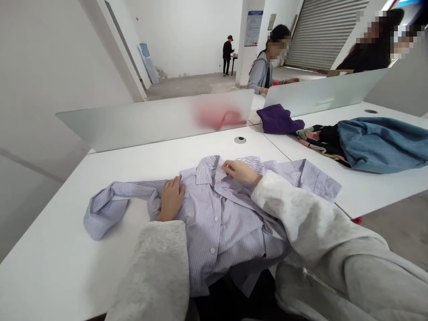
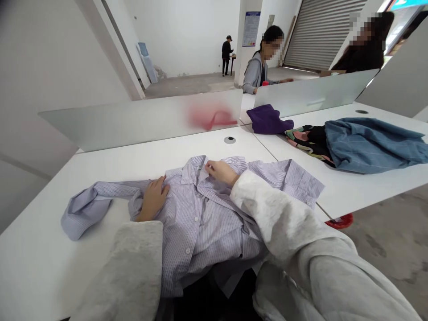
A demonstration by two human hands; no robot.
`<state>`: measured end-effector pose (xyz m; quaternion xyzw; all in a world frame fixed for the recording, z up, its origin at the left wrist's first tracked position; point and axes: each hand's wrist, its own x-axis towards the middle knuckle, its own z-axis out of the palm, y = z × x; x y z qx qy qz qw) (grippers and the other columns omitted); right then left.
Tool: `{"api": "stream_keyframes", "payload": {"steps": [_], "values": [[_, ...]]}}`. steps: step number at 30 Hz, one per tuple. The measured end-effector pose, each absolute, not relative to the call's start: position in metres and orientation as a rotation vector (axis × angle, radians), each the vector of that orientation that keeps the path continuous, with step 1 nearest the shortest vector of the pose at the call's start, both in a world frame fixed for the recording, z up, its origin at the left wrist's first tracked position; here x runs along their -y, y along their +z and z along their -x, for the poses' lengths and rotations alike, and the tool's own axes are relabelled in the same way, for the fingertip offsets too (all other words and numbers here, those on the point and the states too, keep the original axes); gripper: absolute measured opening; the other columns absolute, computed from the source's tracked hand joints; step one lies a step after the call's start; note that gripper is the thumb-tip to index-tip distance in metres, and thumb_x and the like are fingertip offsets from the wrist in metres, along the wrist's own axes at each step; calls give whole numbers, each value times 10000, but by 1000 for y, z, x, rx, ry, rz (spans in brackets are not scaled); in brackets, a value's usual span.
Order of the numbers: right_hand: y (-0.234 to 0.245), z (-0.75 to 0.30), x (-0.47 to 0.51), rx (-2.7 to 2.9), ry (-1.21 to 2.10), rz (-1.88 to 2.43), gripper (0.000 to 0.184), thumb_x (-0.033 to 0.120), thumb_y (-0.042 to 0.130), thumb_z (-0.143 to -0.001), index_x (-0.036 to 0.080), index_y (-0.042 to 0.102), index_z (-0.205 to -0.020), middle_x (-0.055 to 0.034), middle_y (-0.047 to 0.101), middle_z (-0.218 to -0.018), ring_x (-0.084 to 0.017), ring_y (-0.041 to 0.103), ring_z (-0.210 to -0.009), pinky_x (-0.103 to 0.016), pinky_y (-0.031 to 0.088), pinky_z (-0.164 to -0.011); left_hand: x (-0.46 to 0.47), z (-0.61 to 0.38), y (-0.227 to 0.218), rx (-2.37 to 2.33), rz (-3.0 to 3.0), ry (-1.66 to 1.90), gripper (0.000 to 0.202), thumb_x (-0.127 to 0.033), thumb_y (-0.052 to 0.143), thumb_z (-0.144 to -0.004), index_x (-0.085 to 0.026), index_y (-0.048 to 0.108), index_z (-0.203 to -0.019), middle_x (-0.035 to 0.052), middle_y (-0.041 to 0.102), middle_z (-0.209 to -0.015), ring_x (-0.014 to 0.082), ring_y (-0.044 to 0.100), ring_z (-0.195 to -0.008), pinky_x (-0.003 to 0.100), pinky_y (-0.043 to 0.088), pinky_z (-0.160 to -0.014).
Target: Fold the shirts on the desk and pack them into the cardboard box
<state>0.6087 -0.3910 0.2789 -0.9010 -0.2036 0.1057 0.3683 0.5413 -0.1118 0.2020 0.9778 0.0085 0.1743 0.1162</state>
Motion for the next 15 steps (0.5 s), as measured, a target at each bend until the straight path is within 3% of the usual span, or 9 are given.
{"api": "stream_keyframes", "payload": {"steps": [3,8,11,15], "values": [[285,-637,408,731,-146,2658,257,256,454,-945,144,640,-1081,-132,655,-1115,-216,592,-1067,-322,416,-938,112,-544,208,-90,-2841,529,464,-312,372,-914,-79,508,-1292,155,602,-1272,286,519,-1182,429,387,-1016],[265,-659,405,773,243,2838,606,535,617,-815,125,555,-1257,-159,633,-1179,-261,598,-1068,-317,436,-862,108,-544,222,-199,-2858,460,481,-295,244,-947,-80,534,-1264,151,619,-1249,251,553,-1159,378,399,-1001],[259,-655,396,780,307,2892,500,498,640,-805,159,598,-1171,-130,675,-1093,-254,630,-977,-292,434,-745,103,-539,230,-230,-2892,405,438,-318,279,-932,-132,592,-1175,146,661,-1160,262,606,-1067,382,461,-896],[276,-648,396,868,144,2868,291,436,545,-886,187,638,-1004,-98,691,-963,-228,628,-893,-285,395,-706,100,-528,245,-92,-2958,273,328,-416,423,-881,-205,656,-976,90,711,-865,258,647,-848,363,481,-778]]}}
